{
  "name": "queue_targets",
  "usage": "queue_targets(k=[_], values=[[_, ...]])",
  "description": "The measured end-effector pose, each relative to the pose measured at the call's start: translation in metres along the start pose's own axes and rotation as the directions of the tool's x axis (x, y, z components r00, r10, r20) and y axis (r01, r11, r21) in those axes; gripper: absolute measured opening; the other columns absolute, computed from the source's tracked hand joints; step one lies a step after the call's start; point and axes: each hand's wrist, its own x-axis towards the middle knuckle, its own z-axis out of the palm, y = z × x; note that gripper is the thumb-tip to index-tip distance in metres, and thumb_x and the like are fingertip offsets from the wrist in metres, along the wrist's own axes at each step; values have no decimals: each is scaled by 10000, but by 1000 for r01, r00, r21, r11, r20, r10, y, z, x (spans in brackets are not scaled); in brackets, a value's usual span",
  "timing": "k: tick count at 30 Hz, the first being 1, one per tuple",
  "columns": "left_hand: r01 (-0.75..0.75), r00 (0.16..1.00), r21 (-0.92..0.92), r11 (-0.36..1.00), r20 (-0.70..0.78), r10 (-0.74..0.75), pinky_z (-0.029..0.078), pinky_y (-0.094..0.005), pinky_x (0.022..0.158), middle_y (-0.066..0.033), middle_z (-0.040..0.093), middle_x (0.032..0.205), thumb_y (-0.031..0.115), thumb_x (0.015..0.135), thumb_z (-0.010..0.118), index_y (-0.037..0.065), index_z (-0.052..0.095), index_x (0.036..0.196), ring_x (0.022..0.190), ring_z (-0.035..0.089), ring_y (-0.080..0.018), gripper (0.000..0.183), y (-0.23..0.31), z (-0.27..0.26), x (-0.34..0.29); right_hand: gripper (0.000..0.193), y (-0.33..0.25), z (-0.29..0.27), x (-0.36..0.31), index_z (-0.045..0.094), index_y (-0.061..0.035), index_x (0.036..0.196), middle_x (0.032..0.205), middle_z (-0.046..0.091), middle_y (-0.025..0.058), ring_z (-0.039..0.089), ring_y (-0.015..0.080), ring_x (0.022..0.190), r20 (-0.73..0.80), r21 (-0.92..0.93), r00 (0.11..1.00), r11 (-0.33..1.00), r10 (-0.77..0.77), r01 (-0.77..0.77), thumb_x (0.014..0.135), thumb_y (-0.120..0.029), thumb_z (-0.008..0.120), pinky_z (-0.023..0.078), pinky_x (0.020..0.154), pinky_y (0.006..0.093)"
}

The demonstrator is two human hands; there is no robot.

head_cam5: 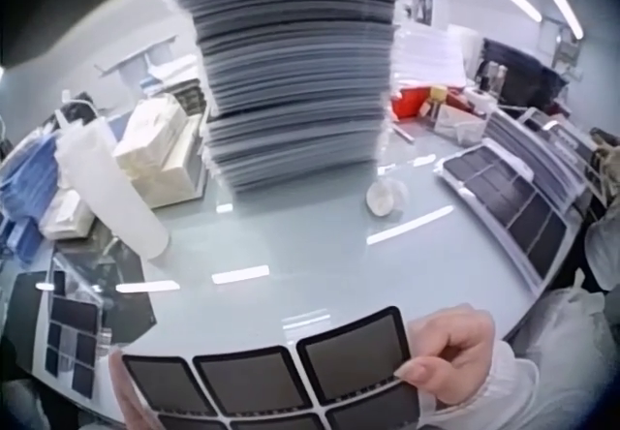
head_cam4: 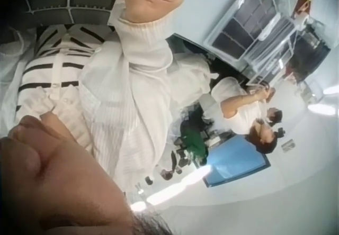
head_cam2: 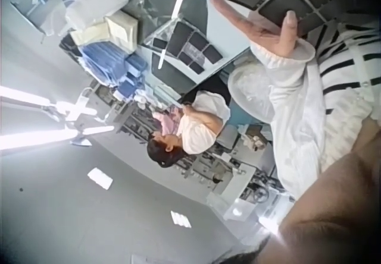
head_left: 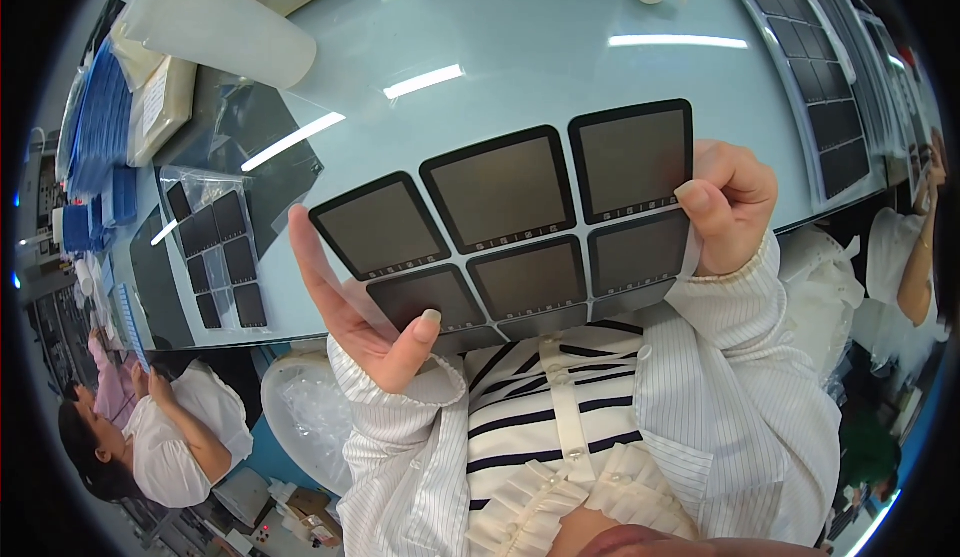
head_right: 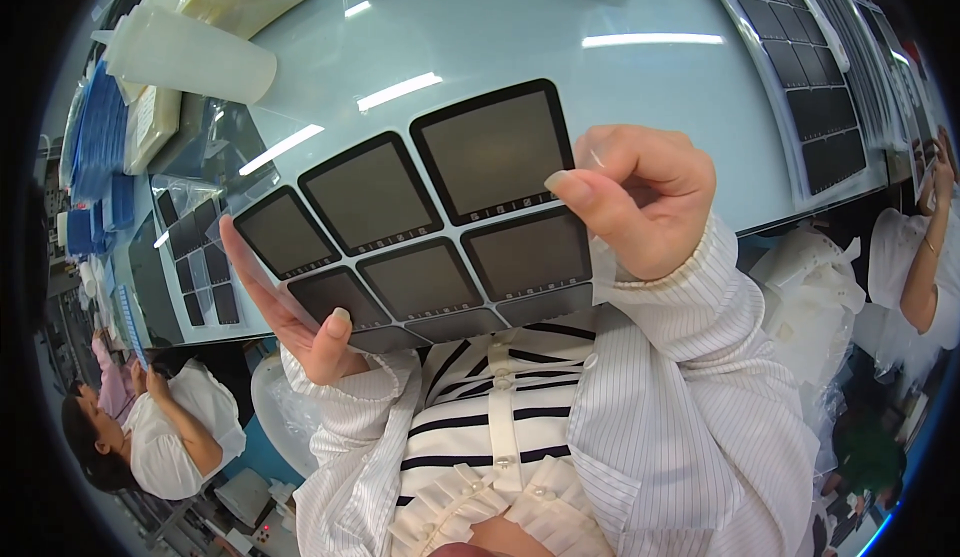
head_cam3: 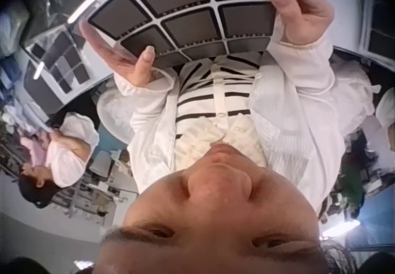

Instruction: Inspecting and wiping down electronic panels at a manufacturing workbench.

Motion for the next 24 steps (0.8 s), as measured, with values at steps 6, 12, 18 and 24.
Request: queue_targets(k=[6, 12, 18, 24], values=[[9, 999, 21, 1000, -41, -8, 395, -324, 927, -113, 345, 1385, 41, 659, 710, 117, 19, 1452, 1167, 439, -216, 1055, 0, 3, -1, 363, -4, -2, -2, 430, -76, 609, 602, 498, 0, 411, 74, 537, 36, -51, 996, 995, 86, -84, 799, -244, 690, 327, 492, 226], [51, 999, 43, 998, 10, -52, 438, -330, 872, -170, 467, 1265, 12, 677, 691, 104, 1, 1447, 1070, 529, -230, 1037, 3, 4, -4, 222, -1, 13, 2, 615, 31, 881, 724, 616, 35, 558, 105, 666, 48, 233, 989, 961, 141, -148, 743, -102, 728, 445, 635, 226], [84, 987, 98, 992, 131, -97, 451, -337, 858, -161, 540, 1160, -24, 703, 636, 9, 116, 1405, 1003, 565, -234, 875, 2, 1, -8, 340, -9, 9, 11, 631, 34, 968, 856, 670, 84, 613, 134, 803, 294, 32, 821, 854, 489, -519, 665, -42, 765, 480, 729, 250], [-71, 950, 171, 983, 312, 15, 428, -262, 659, -133, 616, 857, 231, 818, 653, -80, 600, 934, 741, 564, -178, 337, 14, -11, -6, 176, -18, 22, 2, 639, 6, 845, 779, 662, 59, 599, 125, 669, 294, 103, 841, 860, 454, -500, 686, -30, 705, 474, 648, 250]])
